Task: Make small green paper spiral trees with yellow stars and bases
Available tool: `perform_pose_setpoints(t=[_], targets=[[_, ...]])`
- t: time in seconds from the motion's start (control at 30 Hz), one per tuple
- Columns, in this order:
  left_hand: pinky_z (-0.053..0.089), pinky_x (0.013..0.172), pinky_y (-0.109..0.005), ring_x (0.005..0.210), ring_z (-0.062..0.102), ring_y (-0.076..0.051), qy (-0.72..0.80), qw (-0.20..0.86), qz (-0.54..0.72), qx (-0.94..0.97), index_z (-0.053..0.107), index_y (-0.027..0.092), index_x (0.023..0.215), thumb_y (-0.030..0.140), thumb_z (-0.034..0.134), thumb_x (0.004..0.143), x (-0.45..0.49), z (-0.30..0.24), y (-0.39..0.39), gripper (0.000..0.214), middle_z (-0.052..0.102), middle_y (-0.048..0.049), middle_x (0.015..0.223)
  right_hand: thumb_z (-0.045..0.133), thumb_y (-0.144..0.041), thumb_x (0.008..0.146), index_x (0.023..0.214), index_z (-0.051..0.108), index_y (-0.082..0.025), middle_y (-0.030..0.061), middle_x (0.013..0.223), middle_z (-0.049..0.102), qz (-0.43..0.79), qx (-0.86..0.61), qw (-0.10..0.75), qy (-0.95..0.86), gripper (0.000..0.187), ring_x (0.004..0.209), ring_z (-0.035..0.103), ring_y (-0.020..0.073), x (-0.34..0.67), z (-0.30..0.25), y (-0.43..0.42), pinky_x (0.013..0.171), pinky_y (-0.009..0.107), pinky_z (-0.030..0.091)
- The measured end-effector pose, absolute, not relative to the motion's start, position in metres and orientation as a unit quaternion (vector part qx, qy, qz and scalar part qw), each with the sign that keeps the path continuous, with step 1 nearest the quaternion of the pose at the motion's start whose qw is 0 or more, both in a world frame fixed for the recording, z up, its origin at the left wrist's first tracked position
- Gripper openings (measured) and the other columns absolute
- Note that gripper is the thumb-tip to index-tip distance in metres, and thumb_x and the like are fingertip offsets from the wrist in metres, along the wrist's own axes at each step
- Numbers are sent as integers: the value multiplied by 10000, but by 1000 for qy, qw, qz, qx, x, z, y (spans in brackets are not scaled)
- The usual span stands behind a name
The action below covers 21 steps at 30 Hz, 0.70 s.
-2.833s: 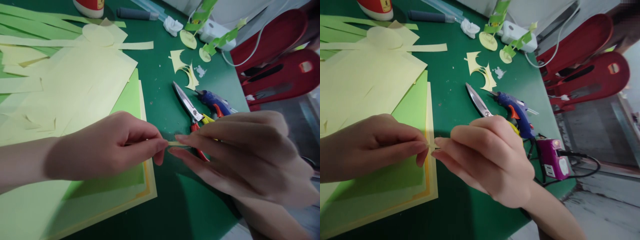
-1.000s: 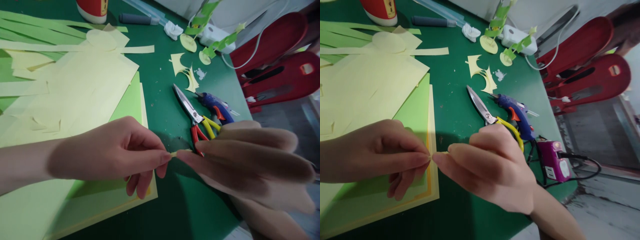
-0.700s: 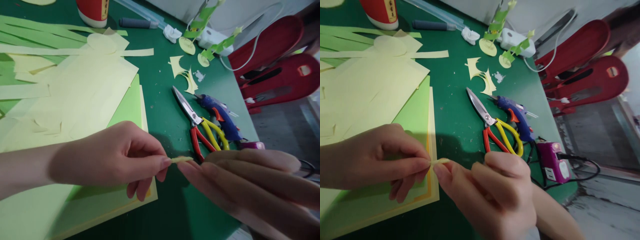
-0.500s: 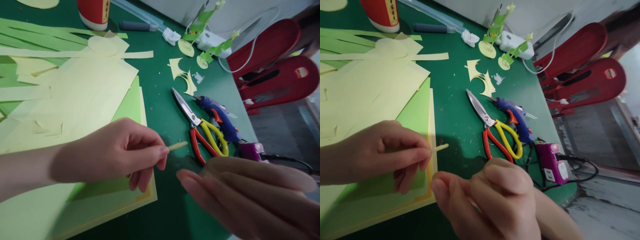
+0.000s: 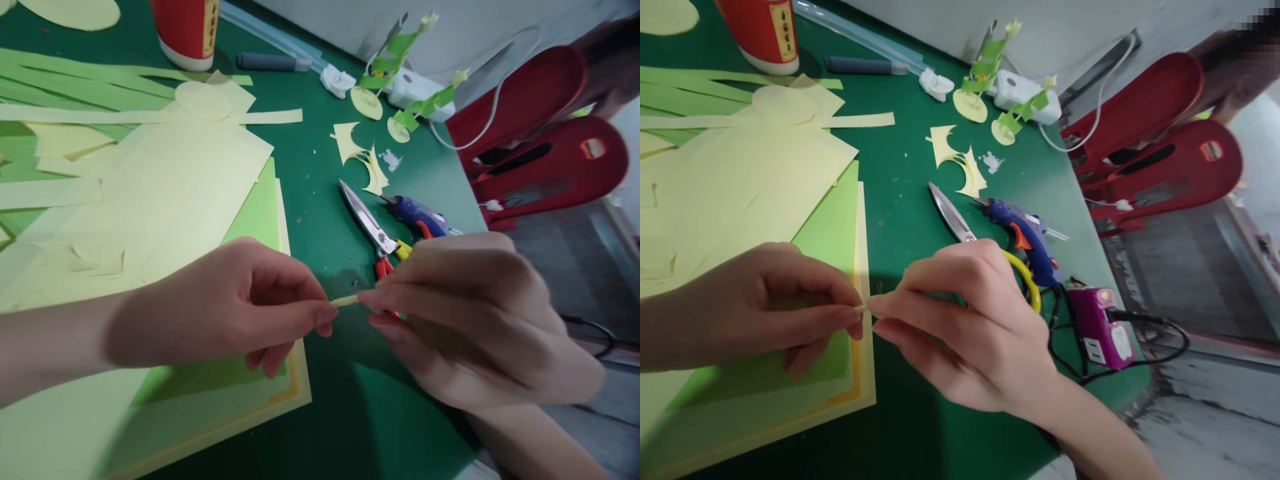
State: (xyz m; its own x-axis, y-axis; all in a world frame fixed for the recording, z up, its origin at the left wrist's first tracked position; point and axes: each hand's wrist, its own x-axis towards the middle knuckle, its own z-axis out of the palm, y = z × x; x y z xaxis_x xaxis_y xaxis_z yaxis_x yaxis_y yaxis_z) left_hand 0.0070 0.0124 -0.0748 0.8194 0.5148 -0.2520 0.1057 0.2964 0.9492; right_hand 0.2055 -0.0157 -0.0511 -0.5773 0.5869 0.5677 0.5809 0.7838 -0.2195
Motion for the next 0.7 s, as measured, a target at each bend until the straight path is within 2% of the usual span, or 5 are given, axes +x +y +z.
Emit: perform_pose_setpoints(t=[0.13,0.27,0.47,0.57,0.7], targets=[[281,364,-107,388,383,-30,278,754,128,581,613,161,682,303,537,829,7,-76,13,218,459,64,436,632,-135,758,838,637,-173,18,760,597,-20,-312,299,-902,90,713,536,138,204,-52,-15,645,310,455],[233,333,-109,369,330,-25,285,749,136,583,632,149,716,265,562,806,8,-76,12,164,411,76,419,650,-164,751,861,628,-187,17,763,630,-19,-309,296,-904,114,714,548,147,204,-53,-14,641,317,453],[235,334,-126,364,318,-35,294,736,115,599,648,148,723,273,513,827,8,-73,11,211,420,67,409,641,-185,763,784,621,-188,-3,712,655,-54,-312,287,-904,29,670,549,135,202,-55,-17,616,307,441],[256,355,-125,376,335,-36,290,736,107,602,640,155,724,301,507,838,8,-73,13,228,433,68,418,658,-159,742,762,618,-179,-2,713,655,-51,-316,290,-902,50,684,551,140,203,-56,-17,627,309,448],[271,365,-125,378,346,-40,274,742,118,600,629,172,728,301,496,842,7,-75,12,217,447,70,420,632,-103,750,839,615,-166,19,762,629,3,-310,308,-899,110,721,554,140,205,-56,-16,656,313,457]])
